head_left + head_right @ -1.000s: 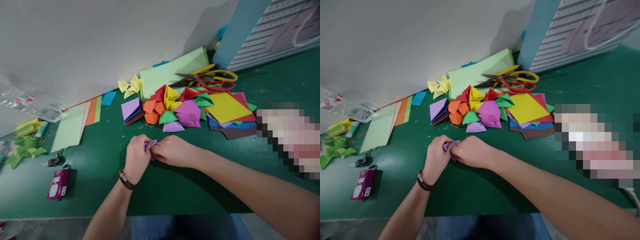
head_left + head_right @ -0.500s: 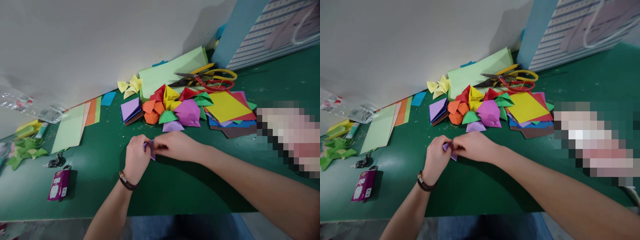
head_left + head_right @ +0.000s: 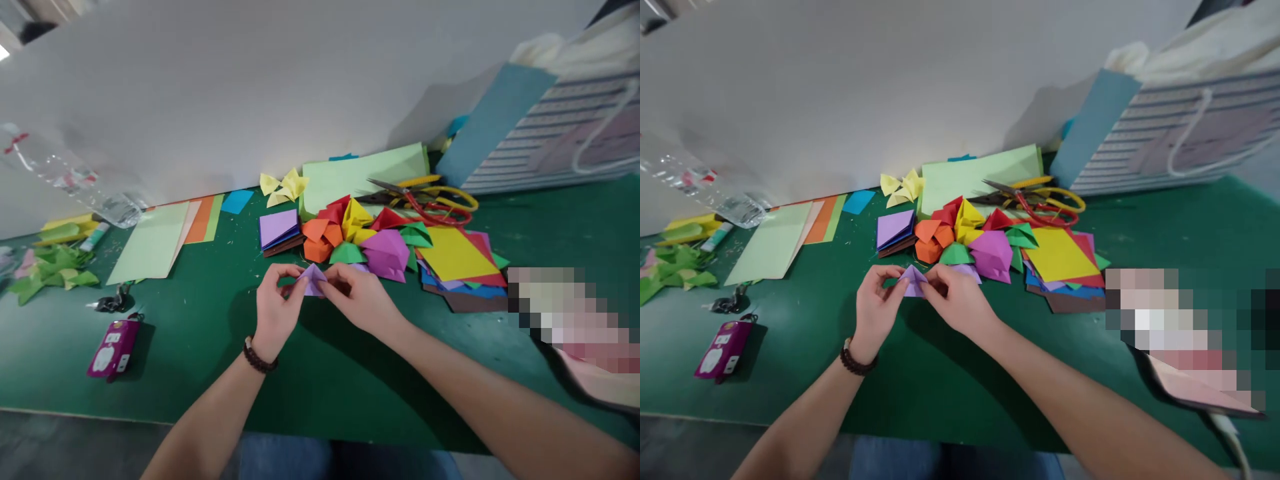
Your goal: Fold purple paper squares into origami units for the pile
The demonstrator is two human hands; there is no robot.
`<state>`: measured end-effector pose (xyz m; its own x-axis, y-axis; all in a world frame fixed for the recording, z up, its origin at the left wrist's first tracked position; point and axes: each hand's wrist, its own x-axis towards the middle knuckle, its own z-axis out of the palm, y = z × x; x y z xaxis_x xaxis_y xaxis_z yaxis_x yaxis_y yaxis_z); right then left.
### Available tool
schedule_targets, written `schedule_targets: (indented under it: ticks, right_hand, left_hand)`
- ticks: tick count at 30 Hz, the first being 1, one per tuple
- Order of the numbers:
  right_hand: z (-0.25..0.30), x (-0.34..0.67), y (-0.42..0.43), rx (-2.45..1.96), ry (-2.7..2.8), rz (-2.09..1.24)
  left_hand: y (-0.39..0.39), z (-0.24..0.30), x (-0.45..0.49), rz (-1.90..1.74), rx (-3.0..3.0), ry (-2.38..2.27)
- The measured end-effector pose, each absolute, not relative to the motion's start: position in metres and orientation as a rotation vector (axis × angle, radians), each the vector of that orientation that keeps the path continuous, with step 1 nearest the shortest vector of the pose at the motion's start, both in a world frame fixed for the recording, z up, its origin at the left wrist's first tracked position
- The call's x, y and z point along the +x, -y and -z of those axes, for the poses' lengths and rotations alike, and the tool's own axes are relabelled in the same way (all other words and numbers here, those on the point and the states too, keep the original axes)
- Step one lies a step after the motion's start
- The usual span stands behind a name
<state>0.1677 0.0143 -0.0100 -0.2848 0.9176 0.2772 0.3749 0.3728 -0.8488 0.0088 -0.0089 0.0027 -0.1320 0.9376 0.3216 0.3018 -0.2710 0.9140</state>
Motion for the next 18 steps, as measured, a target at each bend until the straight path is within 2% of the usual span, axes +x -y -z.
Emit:
schedule_targets:
  ticks: [5, 7, 14, 18]
  right_hand:
    - [0.008, 0.179, -0.015, -0.901, 1.978, 0.018]
    - [0.005, 0.182, -0.012, -0.772, 2.004, 0.201]
    - [-0.001, 0.177, -0.001, -0.702, 1.918, 0.060]
    - [-0.002, 0.181, -0.001, -0.578, 1.934, 0.212]
  left_hand:
    - [0.013, 0.004, 0.011, -1.427, 1.774, -1.385]
    - [0.014, 0.006, 0.010, -1.363, 1.942, -1.439]
    - [0.016, 0.005, -0.001, -1.379, 2.262, -1.275]
    - [0.018, 0.005, -0.001, -1.435, 2.274, -1.225]
